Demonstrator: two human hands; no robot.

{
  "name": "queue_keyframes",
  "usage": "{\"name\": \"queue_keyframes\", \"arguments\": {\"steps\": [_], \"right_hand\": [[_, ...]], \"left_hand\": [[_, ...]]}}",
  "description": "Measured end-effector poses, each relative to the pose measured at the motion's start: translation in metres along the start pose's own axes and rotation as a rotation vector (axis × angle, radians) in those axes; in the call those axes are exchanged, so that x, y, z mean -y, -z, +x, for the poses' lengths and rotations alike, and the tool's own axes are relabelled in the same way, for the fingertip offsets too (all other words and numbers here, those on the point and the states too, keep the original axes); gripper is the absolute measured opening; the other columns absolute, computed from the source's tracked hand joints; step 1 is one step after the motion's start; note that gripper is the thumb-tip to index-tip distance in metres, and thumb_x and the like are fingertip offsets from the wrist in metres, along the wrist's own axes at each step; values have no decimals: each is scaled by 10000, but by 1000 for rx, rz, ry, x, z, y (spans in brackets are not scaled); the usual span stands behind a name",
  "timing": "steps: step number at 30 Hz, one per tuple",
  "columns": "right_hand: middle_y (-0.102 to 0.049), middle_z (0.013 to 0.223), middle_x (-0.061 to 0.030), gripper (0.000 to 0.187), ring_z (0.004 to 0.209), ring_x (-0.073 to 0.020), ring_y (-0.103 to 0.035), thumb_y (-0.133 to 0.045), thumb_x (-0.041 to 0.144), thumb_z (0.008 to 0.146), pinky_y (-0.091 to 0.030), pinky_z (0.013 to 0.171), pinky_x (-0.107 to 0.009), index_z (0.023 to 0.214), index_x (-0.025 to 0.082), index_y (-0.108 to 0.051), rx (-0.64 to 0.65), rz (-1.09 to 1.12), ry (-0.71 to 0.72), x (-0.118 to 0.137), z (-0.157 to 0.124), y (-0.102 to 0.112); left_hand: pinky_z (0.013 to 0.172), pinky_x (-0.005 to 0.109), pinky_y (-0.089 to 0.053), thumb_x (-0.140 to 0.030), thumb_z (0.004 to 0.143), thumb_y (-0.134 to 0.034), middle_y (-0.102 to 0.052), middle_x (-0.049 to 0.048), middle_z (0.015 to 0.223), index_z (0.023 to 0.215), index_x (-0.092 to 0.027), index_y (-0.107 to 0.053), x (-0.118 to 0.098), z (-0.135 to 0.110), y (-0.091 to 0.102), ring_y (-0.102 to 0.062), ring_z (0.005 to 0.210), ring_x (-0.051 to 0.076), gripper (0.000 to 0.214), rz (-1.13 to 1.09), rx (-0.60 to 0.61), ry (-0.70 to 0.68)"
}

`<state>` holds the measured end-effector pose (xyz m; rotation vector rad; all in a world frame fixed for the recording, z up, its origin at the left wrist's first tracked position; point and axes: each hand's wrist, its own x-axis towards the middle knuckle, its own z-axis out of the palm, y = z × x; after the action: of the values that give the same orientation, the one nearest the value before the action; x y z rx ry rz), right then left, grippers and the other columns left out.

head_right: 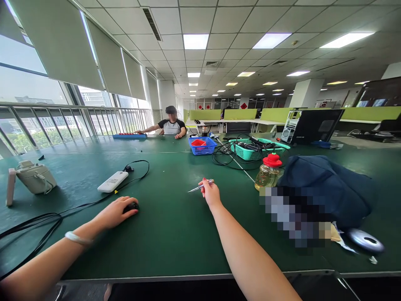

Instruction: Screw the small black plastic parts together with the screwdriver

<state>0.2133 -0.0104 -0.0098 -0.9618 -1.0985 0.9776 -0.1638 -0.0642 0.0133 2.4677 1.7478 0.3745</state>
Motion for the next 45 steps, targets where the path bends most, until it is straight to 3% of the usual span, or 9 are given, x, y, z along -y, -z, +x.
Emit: {"name": "queue_keyframes", "arguments": {"steps": [4,8,16,22,26,29,34,40,45], "right_hand": [[-501,482,29,543,381,-94,-417,-644,729,690,-345,378,-248,651,187,-655,-7,-12,6,0,-1,-1],[-498,477,30,531,375,-94,-413,-636,717,698,-334,373,-247,649,188,-648,-12,-13,6,-3,0,0],[-496,483,33,530,373,-90,-414,-630,715,705,-341,379,-251,651,188,-651,-16,-6,4,-4,1,2],[-494,492,33,510,383,-91,-412,-643,693,708,-337,387,-254,661,185,-653,-17,2,-9,-2,1,1],[-495,491,32,531,391,-87,-407,-662,711,676,-328,387,-247,649,181,-654,-19,14,-25,-3,1,1],[-502,491,28,549,395,-85,-411,-672,727,659,-329,389,-244,649,178,-663,-18,15,-34,-4,1,2],[-496,487,32,564,393,-78,-404,-678,742,643,-330,394,-241,650,178,-665,-23,16,-43,-3,1,2],[-502,490,28,524,402,-85,-411,-698,703,653,-326,399,-246,650,180,-668,-21,3,-44,-2,1,2],[-503,488,27,517,397,-84,-408,-682,696,673,-330,398,-250,648,180,-662,-22,-4,-38,-3,2,3]], "left_hand": [[845,422,-483,-560,768,-541,-684,97,1000,987,-257,-667,50,-13,20,-635,937,325,395,48,-63,201],[874,431,-487,-564,739,-535,-700,110,1058,966,-248,-644,68,-20,33,-640,978,339,404,0,-189,318],[695,334,-513,-553,696,-576,-673,82,1050,1185,-202,-608,71,-21,36,-649,789,227,602,-426,-538,543],[620,272,-485,-586,496,-767,-623,20,882,1190,-208,-660,61,-30,35,-563,697,156,797,-806,-542,533],[711,293,-523,-733,570,-695,-626,21,809,1149,-197,-671,53,-35,32,-595,776,185,789,-963,-555,458],[811,359,-537,-782,597,-644,-671,48,824,1103,-195,-685,56,-36,26,-632,820,226,776,-847,-511,387],[918,396,-509,-710,661,-607,-703,104,1166,964,-219,-733,71,-36,15,-651,1003,292,590,-417,-480,279],[843,346,-526,-515,672,-591,-731,63,1071,863,-250,-742,85,-35,10,-661,961,281,360,-143,-421,288],[860,377,-516,-493,670,-597,-723,81,1052,869,-232,-730,93,-35,11,-661,951,285,354,-152,-499,382]]}}
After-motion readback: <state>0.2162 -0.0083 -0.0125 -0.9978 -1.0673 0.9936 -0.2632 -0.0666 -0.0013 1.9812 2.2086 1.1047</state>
